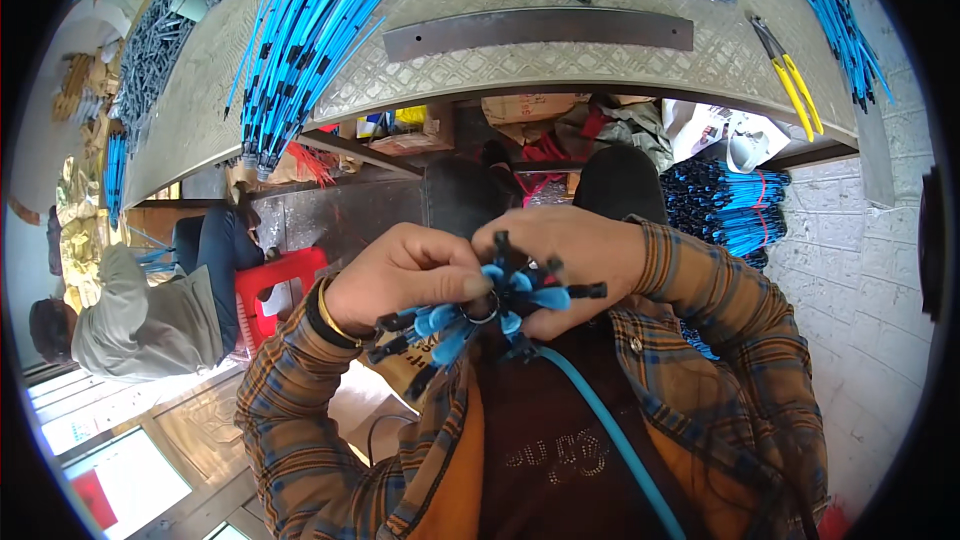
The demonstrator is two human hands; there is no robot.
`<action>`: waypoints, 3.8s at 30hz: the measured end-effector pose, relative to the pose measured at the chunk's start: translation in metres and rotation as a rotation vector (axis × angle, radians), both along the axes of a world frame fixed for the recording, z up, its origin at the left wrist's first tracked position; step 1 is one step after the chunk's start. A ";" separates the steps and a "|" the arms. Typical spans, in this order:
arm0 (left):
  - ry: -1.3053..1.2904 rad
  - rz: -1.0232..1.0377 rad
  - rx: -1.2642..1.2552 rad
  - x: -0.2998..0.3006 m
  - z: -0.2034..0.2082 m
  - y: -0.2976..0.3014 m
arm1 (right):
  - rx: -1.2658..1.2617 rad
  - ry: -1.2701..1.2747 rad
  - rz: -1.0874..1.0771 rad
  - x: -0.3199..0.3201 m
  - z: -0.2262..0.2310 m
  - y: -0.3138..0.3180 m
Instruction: The person aligns umbrella ribs on a fixture, attaches them around a plastic hub with wire, and tightens and cuts the wire using pliers.
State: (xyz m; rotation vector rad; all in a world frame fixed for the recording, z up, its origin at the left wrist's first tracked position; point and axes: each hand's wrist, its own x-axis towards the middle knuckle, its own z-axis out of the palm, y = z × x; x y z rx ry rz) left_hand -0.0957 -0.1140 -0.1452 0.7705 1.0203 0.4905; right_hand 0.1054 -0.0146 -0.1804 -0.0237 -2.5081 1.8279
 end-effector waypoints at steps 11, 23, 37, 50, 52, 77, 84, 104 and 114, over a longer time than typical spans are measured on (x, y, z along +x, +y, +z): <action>-0.103 0.285 0.108 -0.009 -0.016 -0.009 | -1.206 0.192 -0.069 -0.006 -0.060 -0.006; -0.048 0.234 0.150 0.007 -0.023 0.006 | -0.788 0.072 -0.213 -0.007 -0.107 -0.032; -0.106 0.058 0.156 0.029 -0.008 0.034 | -0.441 0.217 -0.225 0.011 -0.098 -0.019; -0.127 -0.003 0.061 0.052 0.041 0.062 | -0.671 0.104 -0.076 0.039 -0.028 0.001; -0.142 -0.015 0.056 0.057 0.043 0.070 | -0.684 0.101 -0.115 0.045 -0.036 -0.004; 1.353 0.336 1.329 0.070 0.045 0.351 | -0.765 0.213 -0.212 0.102 -0.052 0.059; 0.372 0.136 0.570 0.080 0.035 0.169 | -0.692 0.313 -0.232 0.081 -0.076 0.048; -0.067 -0.004 0.318 0.009 -0.039 0.034 | -0.692 0.058 -0.233 0.013 -0.083 -0.017; -0.150 -0.008 0.430 0.011 -0.050 0.042 | -0.685 0.130 -0.217 0.013 -0.094 -0.012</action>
